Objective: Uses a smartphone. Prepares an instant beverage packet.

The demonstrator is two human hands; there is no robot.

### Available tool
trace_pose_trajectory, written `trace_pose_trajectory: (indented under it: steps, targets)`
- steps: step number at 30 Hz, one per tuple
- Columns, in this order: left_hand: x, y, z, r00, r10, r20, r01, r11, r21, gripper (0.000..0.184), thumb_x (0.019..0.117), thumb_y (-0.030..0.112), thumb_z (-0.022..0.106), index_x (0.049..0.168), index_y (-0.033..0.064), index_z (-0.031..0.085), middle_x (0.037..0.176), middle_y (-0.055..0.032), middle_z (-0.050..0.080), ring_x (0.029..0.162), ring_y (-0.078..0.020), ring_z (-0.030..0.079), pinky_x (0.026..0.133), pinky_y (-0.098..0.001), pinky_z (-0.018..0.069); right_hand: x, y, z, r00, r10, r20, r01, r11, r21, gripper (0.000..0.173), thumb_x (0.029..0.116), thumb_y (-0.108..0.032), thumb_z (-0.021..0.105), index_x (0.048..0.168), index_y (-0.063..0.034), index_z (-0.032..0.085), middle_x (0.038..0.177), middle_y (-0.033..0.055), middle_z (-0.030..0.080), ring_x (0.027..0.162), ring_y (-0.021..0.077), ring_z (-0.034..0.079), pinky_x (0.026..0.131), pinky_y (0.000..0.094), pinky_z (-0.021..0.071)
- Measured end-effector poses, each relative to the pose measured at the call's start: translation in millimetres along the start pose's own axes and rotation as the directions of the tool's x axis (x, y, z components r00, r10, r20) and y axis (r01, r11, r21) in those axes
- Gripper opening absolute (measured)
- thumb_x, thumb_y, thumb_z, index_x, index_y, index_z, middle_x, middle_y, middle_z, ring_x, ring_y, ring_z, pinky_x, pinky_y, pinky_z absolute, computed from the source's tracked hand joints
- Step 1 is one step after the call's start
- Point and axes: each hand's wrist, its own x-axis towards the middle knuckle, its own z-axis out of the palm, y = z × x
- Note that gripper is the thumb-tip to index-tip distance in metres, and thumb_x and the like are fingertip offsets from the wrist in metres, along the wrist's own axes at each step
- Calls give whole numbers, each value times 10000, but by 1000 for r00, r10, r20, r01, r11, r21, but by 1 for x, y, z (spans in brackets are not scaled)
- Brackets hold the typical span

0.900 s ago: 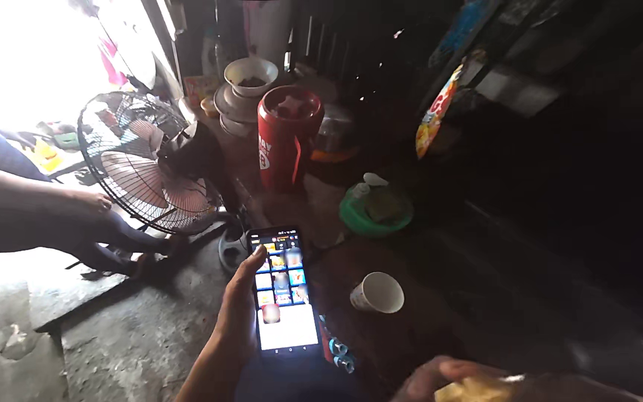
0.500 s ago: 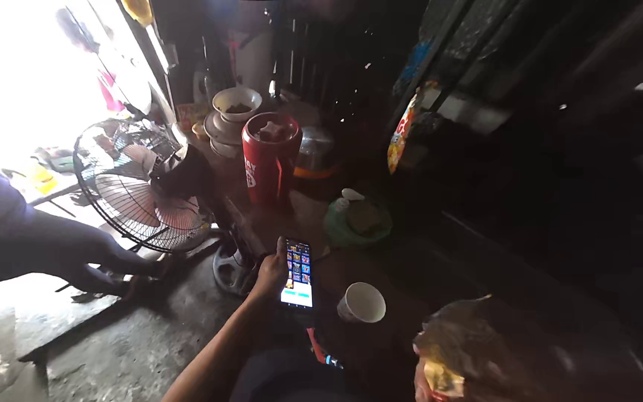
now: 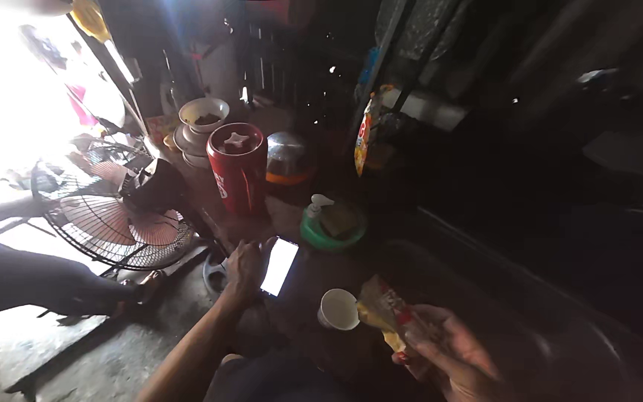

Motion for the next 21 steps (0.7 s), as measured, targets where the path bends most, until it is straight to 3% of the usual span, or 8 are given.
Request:
trace_pose_trajectory:
  steps: [4,6,8,10,13,16,18,21]
  targets:
    - [-31,22,-22,973,194,-123,-211,966,-151,352,1034,410,574,1141,109,723,1143,-164,683,950,-365,685,773,-592,561,19,-5,-7,977,-184,106,212,872,-441,408,894,-204,727,1290,-133,656,1077,43,718,827,167,718,670,326,633]
    - [-48,33,-25,937,346,-54,-344,883,-320,192,970,231,687,1124,127,734,1052,-104,695,813,-268,676,699,-503,578,28,-6,-10,953,-249,173,301,712,-634,401,897,-310,733,1283,-211,688,1139,-7,685,866,102,684,702,290,610]
    - [-64,46,-33,876,471,104,-346,764,-544,218,945,99,709,1162,86,709,1028,-89,703,768,-199,670,677,-423,587,38,-6,-7,914,-323,247,399,595,-698,373,901,-344,711,1264,-257,709,1143,-29,662,853,60,655,691,257,589]
    - [-70,50,-33,795,557,240,-267,677,-686,208,963,108,682,1166,63,691,969,-62,712,784,-137,677,708,-346,593,44,-5,-2,867,-393,307,482,499,-720,349,922,-373,670,1253,-272,720,1135,-39,666,859,44,650,701,252,584]
    - [-73,49,-30,714,608,347,-192,647,-738,170,978,131,667,1127,53,693,873,-49,695,726,-112,649,657,-300,563,45,-13,3,840,-397,370,523,410,-747,330,959,-364,628,1264,-279,718,1127,-49,662,863,23,641,712,227,576]
    - [-77,47,-28,722,610,327,-207,641,-740,132,992,158,665,1066,58,711,810,-40,674,674,-103,623,612,-286,539,48,-14,6,826,-385,411,548,380,-745,326,964,-345,621,1261,-260,724,1126,-38,660,850,28,639,701,232,574]
    - [-79,48,-23,747,590,307,-224,658,-719,135,999,177,669,1041,59,716,833,-41,680,690,-108,622,629,-294,538,49,-15,7,829,-380,411,544,374,-751,337,963,-345,613,1269,-258,722,1161,-47,664,916,26,655,757,230,587]
    - [-81,45,-12,775,579,255,-254,654,-712,115,994,160,671,1023,61,722,919,-41,691,762,-113,643,690,-313,560,50,-17,7,828,-400,394,544,396,-740,381,953,-336,631,1310,-218,693,1133,-26,659,851,41,638,715,249,576]
